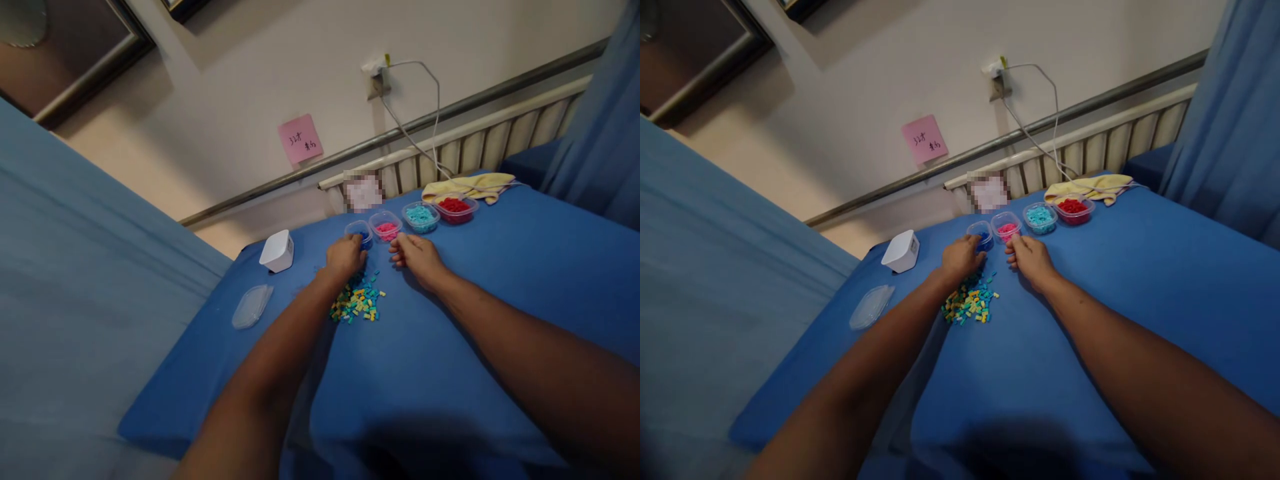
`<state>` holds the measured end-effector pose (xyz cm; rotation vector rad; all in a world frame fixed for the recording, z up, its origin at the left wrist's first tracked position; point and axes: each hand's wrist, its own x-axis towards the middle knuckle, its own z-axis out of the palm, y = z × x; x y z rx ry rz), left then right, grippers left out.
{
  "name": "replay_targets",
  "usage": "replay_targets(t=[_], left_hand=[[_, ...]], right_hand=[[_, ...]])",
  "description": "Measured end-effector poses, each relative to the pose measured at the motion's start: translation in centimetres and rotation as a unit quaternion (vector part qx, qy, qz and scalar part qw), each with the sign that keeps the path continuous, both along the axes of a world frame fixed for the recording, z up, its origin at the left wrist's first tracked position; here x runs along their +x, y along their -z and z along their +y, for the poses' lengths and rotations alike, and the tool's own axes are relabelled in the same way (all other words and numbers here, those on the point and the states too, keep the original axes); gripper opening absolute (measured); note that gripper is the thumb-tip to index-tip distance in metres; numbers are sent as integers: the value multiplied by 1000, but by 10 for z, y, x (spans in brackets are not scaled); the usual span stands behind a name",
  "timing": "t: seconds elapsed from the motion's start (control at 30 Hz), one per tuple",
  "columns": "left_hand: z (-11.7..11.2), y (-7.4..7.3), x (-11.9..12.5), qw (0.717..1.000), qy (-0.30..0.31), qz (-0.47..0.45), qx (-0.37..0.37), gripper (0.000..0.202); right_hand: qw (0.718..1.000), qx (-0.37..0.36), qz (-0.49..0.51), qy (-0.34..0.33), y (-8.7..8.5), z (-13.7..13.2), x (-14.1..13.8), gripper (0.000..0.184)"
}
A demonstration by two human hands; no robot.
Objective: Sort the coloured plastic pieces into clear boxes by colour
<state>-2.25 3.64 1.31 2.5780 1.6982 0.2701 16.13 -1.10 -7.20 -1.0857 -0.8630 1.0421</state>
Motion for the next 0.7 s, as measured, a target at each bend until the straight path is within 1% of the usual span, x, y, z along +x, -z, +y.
replay_targets(t=[0.07, 0.1, 0.17, 0.23, 0.3, 0.33, 0.37, 0.4, 0.43, 0.5, 0.53, 0.6, 0.63, 0.7], left_hand=[[13, 1, 3, 1000, -11, -15, -7, 19], [14, 1, 2, 999, -16, -29, -7, 13], [10, -1, -5, 997, -29, -75, -1, 15], [-6, -4, -19, 990, -47, -134, 6, 21], [-29, -7, -36, 978, -70, -197, 10, 29], [-42, -7, -45, 967, -84, -239, 3, 33], [-56, -7, -53, 949, -101, -300, -13, 36], [-70, -6, -60, 902, -124, -410, -51, 35], [-83, -4, -67, 848, -144, -502, -84, 33], [-106, 0, -77, 742, -183, -632, -129, 28], [-115, 2, -80, 702, -200, -668, -143, 25], [-128, 3, -85, 639, -232, -714, -169, 18], [-132, 3, -86, 613, -242, -730, -182, 14], [-135, -1, -87, 576, -253, -751, -200, 9]], right_hand=[[1000, 4, -12, -20, 0, 1, -2, 55], [1000, 5, -16, -25, 1, 1, -2, 54], [999, 9, -26, -34, 1, 1, -3, 52], [998, 12, -35, -40, 1, 0, -2, 51], [998, 14, -47, -44, 2, -1, -1, 50], [997, 14, -53, -45, 2, -2, -1, 50], [997, 15, -59, -46, 2, -3, -1, 49], [997, 15, -65, -47, 2, -5, -1, 48], [996, 16, -70, -48, 2, -6, 0, 47], [995, 17, -80, -50, 2, -8, 0, 45], [995, 18, -83, -50, 2, -10, 0, 44], [995, 18, -87, -47, 2, -11, 1, 43], [995, 18, -87, -43, 2, -12, 1, 42], [996, 15, -86, -34, 2, -13, 2, 41]])
